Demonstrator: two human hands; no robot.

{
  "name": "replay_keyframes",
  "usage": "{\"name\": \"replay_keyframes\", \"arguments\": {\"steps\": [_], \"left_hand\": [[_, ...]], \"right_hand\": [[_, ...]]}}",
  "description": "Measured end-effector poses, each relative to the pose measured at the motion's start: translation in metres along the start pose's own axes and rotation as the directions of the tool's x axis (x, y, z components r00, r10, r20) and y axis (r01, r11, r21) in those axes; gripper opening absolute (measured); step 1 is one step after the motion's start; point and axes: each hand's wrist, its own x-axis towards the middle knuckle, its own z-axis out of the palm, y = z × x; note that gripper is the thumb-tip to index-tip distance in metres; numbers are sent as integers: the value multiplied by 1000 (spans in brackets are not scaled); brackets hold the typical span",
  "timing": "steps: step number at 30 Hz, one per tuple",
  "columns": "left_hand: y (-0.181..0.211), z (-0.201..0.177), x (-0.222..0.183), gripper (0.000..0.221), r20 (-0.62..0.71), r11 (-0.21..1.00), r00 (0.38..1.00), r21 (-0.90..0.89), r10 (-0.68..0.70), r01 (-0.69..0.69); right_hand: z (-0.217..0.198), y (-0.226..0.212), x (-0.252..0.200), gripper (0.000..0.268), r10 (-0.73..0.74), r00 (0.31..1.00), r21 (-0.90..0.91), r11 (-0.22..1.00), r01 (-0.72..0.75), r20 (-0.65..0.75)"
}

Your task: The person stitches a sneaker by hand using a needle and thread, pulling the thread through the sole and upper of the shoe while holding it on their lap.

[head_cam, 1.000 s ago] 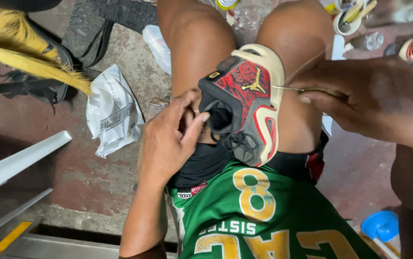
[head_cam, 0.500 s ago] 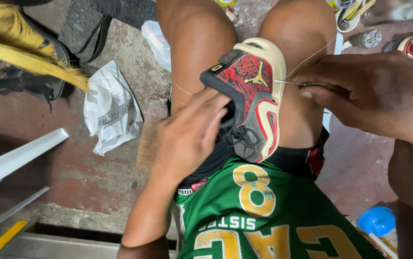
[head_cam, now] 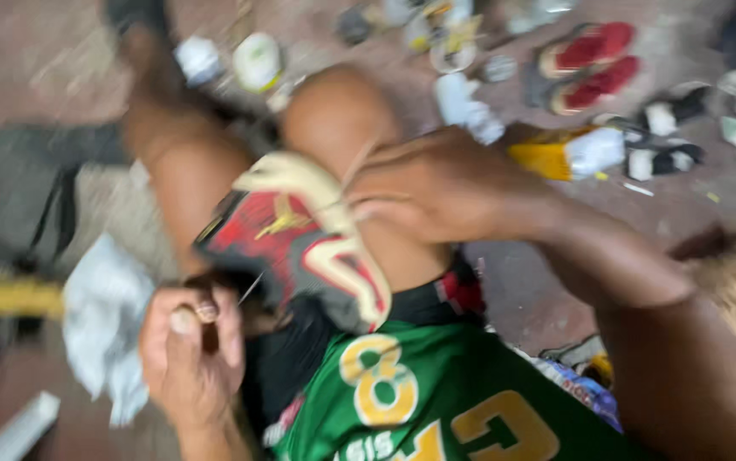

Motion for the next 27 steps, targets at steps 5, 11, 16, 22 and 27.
{"name": "replay_keyframes", "arguments": {"steps": [5, 11, 16, 22, 27], "left_hand": [[-24, 2, 24, 24, -160, 676, 986, 723, -40, 145], [-39, 10, 61, 18, -279, 637, 957, 724, -78, 263], [-54, 19, 83, 15, -357, 638, 926, 685, -126, 351], [-65, 26, 94, 15, -454, 605, 873, 648, -180, 462], [-75, 48, 109, 18, -405, 586, 877, 656, -259, 476]], "right_hand": [[10, 8, 9, 20, -110, 988, -3, 994, 111, -111], [9, 25, 29, 24, -204, 979, 16, 979, 204, 26], [13, 31, 43, 25, -290, 956, -45, 956, 291, 28], [20, 34, 48, 25, -300, 954, -34, 953, 300, -4], [26, 37, 48, 25, -302, 953, -33, 953, 301, -17]]}}
